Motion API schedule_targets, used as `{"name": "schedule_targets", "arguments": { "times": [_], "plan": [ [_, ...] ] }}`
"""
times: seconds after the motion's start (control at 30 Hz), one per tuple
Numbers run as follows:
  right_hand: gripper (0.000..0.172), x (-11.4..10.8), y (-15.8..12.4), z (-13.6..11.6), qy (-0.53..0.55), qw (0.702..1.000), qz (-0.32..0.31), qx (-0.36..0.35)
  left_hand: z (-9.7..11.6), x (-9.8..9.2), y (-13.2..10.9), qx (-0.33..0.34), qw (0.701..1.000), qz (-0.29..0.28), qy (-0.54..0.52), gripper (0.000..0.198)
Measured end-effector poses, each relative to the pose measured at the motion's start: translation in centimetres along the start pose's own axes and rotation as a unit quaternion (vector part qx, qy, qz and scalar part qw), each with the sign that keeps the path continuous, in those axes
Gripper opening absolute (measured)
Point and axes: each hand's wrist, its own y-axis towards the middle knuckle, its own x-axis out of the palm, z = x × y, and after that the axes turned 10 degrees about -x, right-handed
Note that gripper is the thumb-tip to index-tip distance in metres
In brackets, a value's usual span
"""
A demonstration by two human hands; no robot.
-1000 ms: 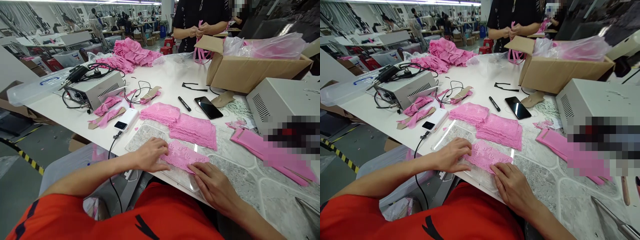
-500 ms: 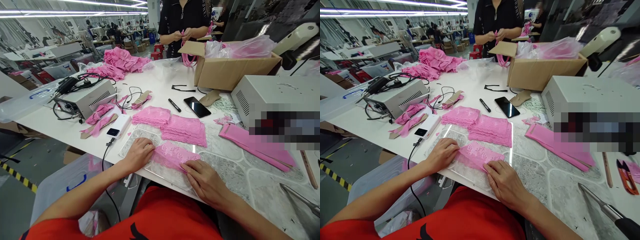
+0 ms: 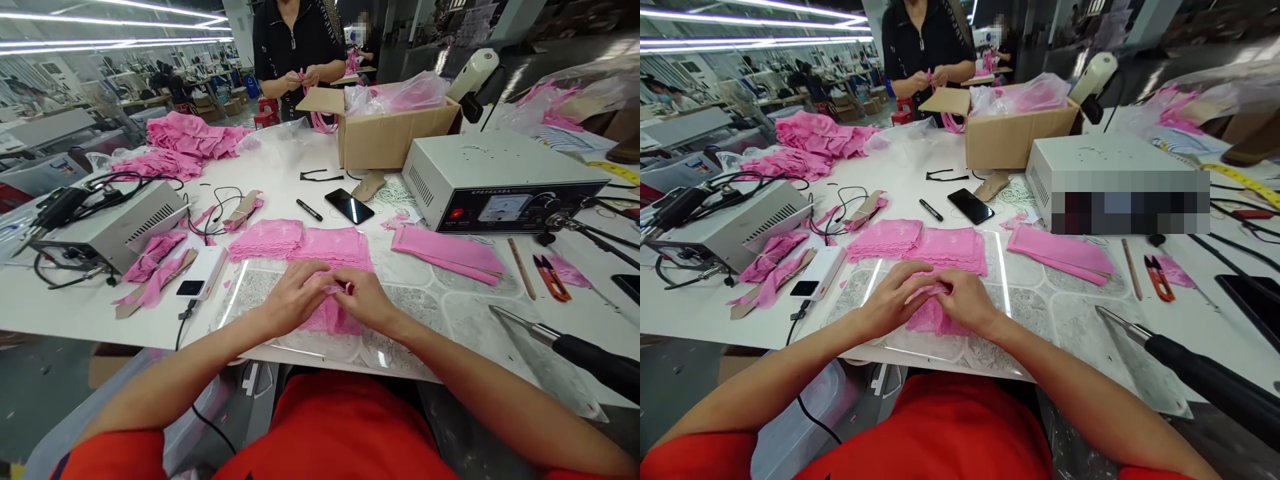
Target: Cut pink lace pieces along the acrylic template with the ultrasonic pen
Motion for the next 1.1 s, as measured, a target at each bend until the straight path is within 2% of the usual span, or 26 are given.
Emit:
{"name": "schedule_targets", "arguments": {
  "times": [0.1, 0.2, 0.33, 0.4, 0.5, 0.6, 0.7, 0.77, 0.87, 0.93, 1.0, 1.03, 1.1],
  "plan": [
    [0.027, -1.1, -1.2, 1.2, 0.012, 0.999, 0.032, 0.031, -0.6, 1.4, -1.7, -0.051, 0.998, -0.029, -0.009, 0.023],
    [0.025, -2.2, -2.3, 1.8, 0.024, 0.996, 0.054, 0.06, -0.8, 2.4, -3.4, -0.068, 0.996, -0.05, -0.01, 0.027],
    [0.024, -4.4, -3.9, 1.6, 0.051, 0.988, 0.099, 0.11, -0.8, 2.8, -4.2, -0.082, 0.994, -0.069, -0.015, 0.008],
    [0.03, -6.0, -5.5, 1.3, 0.042, 0.977, 0.145, 0.148, -0.7, 2.8, -4.2, -0.09, 0.993, -0.07, -0.02, 0.009],
    [0.031, -8.7, -9.2, 1.5, -0.065, 0.953, 0.215, 0.205, -0.7, 2.4, -4.3, -0.105, 0.992, -0.069, -0.03, 0.01],
    [0.035, -10.7, -13.4, 2.6, -0.2, 0.913, 0.249, 0.254, -0.6, 2.1, -4.3, -0.114, 0.99, -0.073, -0.038, 0.008],
    [0.031, -11.7, -16.4, 4.1, -0.316, 0.882, 0.22, 0.271, -0.6, 2.1, -4.2, -0.109, 0.989, -0.087, -0.041, 0.021],
    [0.03, -12.0, -17.2, 4.9, -0.363, 0.876, 0.18, 0.262, -0.7, 2.3, -4.0, -0.104, 0.989, -0.093, -0.043, 0.023],
    [0.037, -12.2, -17.0, 4.8, -0.409, 0.873, 0.155, 0.216, -1.0, 2.6, -3.6, -0.097, 0.99, -0.092, -0.052, 0.013],
    [0.043, -11.9, -16.0, 4.0, -0.447, 0.866, 0.156, 0.162, -1.1, 2.7, -3.5, -0.096, 0.99, -0.088, -0.059, 0.012],
    [0.037, -11.0, -14.6, 2.6, -0.47, 0.865, 0.155, 0.082, -1.2, 2.8, -3.5, -0.099, 0.989, -0.085, -0.065, 0.014],
    [0.03, -10.2, -13.9, 1.9, -0.456, 0.877, 0.148, 0.034, -1.2, 2.8, -3.6, -0.102, 0.989, -0.085, -0.066, 0.014],
    [0.02, -8.2, -12.3, 0.5, -0.37, 0.922, 0.099, -0.059, -1.1, 2.8, -3.8, -0.109, 0.988, -0.087, -0.066, 0.014]
  ]
}}
